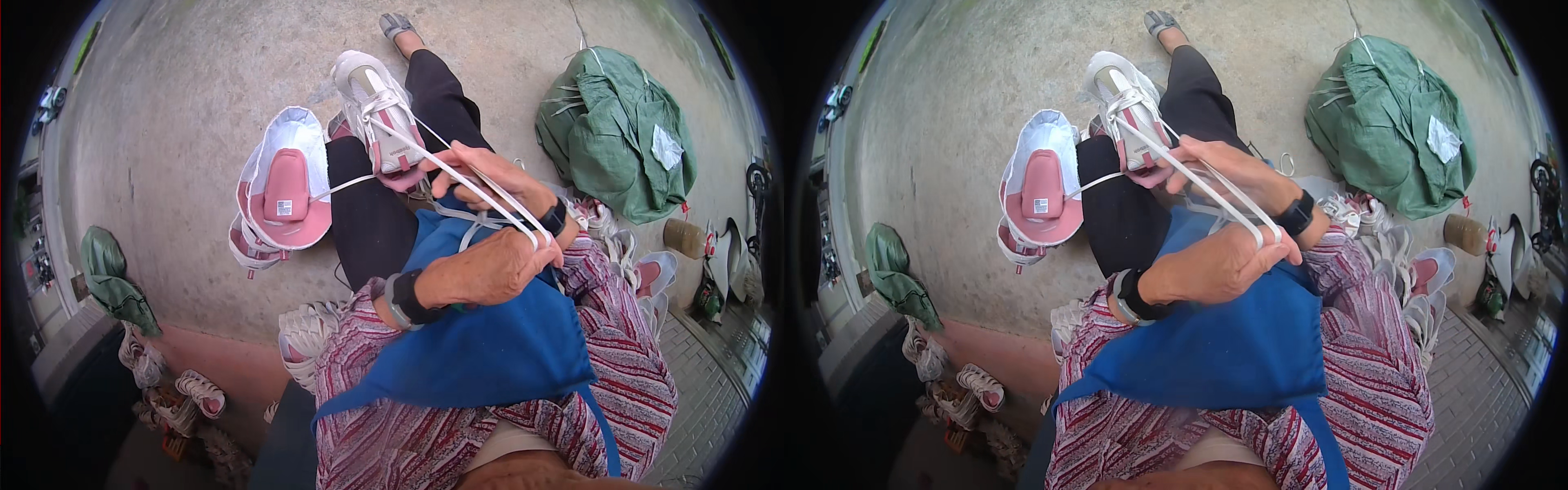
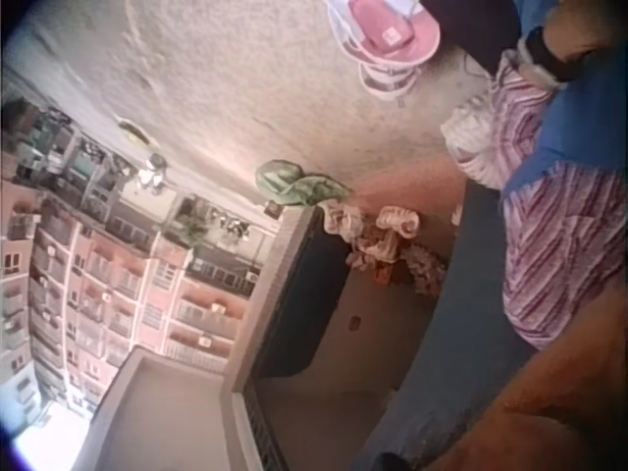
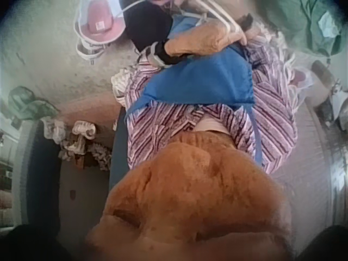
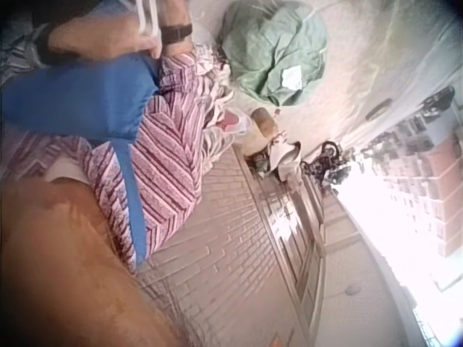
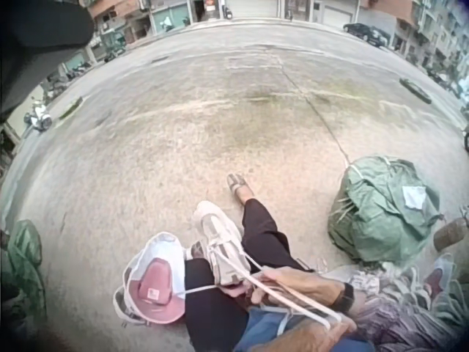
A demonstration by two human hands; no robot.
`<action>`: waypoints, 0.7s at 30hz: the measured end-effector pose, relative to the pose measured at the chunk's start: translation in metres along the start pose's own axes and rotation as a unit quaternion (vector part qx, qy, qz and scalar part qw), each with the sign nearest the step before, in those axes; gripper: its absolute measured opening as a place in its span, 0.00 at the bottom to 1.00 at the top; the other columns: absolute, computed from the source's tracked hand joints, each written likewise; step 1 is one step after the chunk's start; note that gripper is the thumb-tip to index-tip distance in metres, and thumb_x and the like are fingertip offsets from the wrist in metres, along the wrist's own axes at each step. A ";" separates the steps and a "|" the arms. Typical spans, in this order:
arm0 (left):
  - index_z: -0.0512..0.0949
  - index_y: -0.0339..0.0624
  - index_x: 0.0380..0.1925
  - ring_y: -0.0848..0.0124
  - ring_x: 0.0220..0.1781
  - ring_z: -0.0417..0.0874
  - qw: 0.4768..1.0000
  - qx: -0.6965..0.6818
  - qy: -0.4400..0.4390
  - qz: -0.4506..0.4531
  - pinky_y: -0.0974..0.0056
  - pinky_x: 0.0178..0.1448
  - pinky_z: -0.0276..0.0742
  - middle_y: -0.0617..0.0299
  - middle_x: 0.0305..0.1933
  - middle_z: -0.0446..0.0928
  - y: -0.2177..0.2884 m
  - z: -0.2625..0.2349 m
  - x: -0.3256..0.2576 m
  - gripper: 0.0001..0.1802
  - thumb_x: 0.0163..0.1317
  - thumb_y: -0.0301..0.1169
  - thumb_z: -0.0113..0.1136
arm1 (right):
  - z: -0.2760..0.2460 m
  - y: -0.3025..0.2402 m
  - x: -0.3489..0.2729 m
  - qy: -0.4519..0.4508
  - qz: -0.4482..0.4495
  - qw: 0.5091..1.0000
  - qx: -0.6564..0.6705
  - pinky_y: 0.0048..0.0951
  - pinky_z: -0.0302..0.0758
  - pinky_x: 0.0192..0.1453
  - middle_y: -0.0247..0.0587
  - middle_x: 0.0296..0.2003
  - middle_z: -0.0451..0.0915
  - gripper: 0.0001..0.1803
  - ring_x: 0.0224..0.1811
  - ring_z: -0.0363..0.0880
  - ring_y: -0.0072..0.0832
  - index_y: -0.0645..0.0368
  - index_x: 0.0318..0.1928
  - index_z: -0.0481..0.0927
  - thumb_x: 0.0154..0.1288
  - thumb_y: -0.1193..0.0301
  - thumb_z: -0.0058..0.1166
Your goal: The recorder is lacing a pair of white and pink athletic shoes while sitting in a manufacturing or finishing area.
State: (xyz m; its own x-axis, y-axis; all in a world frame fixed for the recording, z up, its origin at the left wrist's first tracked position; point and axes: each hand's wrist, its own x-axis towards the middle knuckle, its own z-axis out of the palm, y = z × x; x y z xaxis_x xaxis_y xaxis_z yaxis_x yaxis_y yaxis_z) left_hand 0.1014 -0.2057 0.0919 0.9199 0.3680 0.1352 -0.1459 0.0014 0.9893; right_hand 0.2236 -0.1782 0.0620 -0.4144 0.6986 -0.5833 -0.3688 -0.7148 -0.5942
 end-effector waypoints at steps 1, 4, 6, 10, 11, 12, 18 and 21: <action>0.76 0.36 0.40 0.75 0.29 0.74 1.000 -0.002 -0.001 0.001 0.70 0.36 0.69 0.60 0.26 0.72 -0.008 0.005 0.003 0.18 0.70 0.38 0.40 | 0.006 0.003 0.014 -0.042 0.003 0.993 0.110 0.12 0.52 0.14 0.30 0.26 0.73 0.23 0.15 0.53 0.10 0.65 0.51 0.72 0.74 0.57 0.35; 0.75 0.35 0.42 0.73 0.33 0.77 0.998 0.027 0.000 0.051 0.69 0.40 0.71 0.55 0.30 0.76 -0.014 -0.003 0.011 0.18 0.69 0.39 0.43 | -0.008 0.007 0.044 -0.102 -0.044 0.973 0.204 0.13 0.49 0.12 0.21 0.17 0.61 0.15 0.12 0.48 0.08 0.64 0.47 0.71 0.74 0.64 0.39; 0.75 0.34 0.43 0.73 0.35 0.78 0.945 -0.069 -0.167 -0.273 0.68 0.41 0.72 0.55 0.32 0.77 0.003 -0.031 0.002 0.19 0.68 0.40 0.45 | -0.016 -0.002 0.031 -0.032 -0.099 0.989 0.105 0.12 0.47 0.13 0.18 0.16 0.55 0.10 0.12 0.45 0.07 0.63 0.41 0.72 0.72 0.68 0.42; 0.71 0.34 0.49 0.65 0.44 0.80 0.859 -0.410 0.200 -0.233 0.62 0.52 0.75 0.51 0.46 0.78 -0.059 -0.064 -0.039 0.28 0.70 0.50 0.37 | -0.015 -0.014 -0.004 -0.073 -0.103 0.942 -0.311 0.21 0.64 0.27 0.26 0.20 0.67 0.12 0.23 0.65 0.16 0.63 0.34 0.76 0.67 0.66 0.48; 0.69 0.33 0.52 0.61 0.47 0.80 0.843 -0.427 0.260 -0.200 0.57 0.56 0.74 0.49 0.47 0.77 -0.074 -0.077 -0.043 0.31 0.70 0.53 0.33 | -0.006 -0.009 0.002 -0.103 -0.115 0.900 -0.408 0.28 0.68 0.33 0.33 0.24 0.72 0.13 0.27 0.71 0.26 0.63 0.40 0.77 0.69 0.65 0.47; 0.69 0.33 0.50 0.62 0.42 0.82 0.777 -0.498 0.343 -0.177 0.57 0.52 0.77 0.52 0.42 0.79 -0.067 -0.083 -0.025 0.27 0.71 0.48 0.38 | 0.003 -0.003 0.008 -0.107 -0.208 0.847 -0.478 0.33 0.69 0.33 0.40 0.24 0.74 0.14 0.27 0.73 0.33 0.62 0.40 0.76 0.69 0.64 0.46; 0.72 0.35 0.44 0.82 0.18 0.67 0.743 -0.567 0.354 -0.035 0.75 0.22 0.64 0.69 0.18 0.66 -0.092 -0.100 -0.045 0.17 0.69 0.39 0.48 | -0.007 -0.019 0.015 -0.045 -0.144 0.831 -0.536 0.39 0.73 0.38 0.52 0.29 0.78 0.15 0.33 0.78 0.48 0.64 0.37 0.78 0.64 0.63 0.49; 0.70 0.34 0.45 0.85 0.12 0.56 0.795 -0.319 0.491 -0.158 0.78 0.13 0.52 0.71 0.16 0.60 -0.065 -0.093 -0.046 0.14 0.70 0.35 0.46 | -0.010 -0.017 0.033 0.202 -0.276 0.809 -0.477 0.37 0.73 0.38 0.51 0.30 0.79 0.14 0.34 0.79 0.45 0.64 0.36 0.78 0.63 0.64 0.50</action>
State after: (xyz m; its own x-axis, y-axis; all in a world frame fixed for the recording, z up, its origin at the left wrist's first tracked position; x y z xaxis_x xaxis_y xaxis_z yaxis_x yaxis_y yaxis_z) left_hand 0.0344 -0.1364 0.0161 0.2656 0.8039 -0.5323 -0.4079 0.5939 0.6935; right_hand 0.2249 -0.1430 0.0472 -0.0293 0.9944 -0.1012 0.4856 -0.0743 -0.8710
